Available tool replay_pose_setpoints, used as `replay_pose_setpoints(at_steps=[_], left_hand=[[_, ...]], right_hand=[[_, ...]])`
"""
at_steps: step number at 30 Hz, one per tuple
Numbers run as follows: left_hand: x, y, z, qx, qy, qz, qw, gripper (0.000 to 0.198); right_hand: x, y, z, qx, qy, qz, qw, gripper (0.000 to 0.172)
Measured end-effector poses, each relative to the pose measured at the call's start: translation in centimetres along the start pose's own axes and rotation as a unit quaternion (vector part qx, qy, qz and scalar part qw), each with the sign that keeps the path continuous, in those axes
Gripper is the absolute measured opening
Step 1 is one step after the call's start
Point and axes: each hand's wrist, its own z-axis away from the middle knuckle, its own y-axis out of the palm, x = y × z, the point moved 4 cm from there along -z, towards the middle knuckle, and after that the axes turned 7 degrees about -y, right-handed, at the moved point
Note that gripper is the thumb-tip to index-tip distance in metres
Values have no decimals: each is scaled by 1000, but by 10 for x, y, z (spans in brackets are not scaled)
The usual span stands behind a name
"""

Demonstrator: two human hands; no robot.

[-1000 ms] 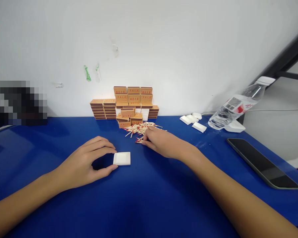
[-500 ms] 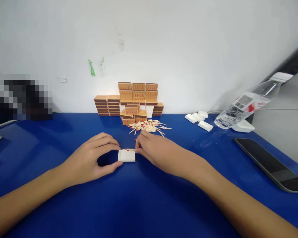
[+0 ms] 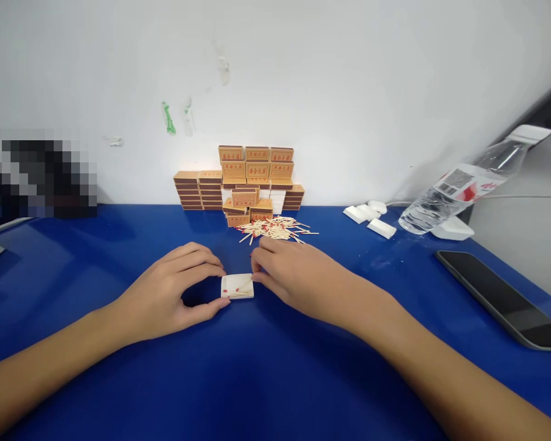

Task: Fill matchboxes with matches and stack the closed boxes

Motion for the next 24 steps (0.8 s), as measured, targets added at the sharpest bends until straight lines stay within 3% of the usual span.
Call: replay_pose_setpoints(at_steps=[5,24], left_hand=[[1,0,1,1,-3,3,1000,20],[-3,-1,1,-16,19,-3,1000,17]], right_hand=[[-4,2,2,10,15,-60,998,12],[20,9,-4,14,-8,-95,995,17]])
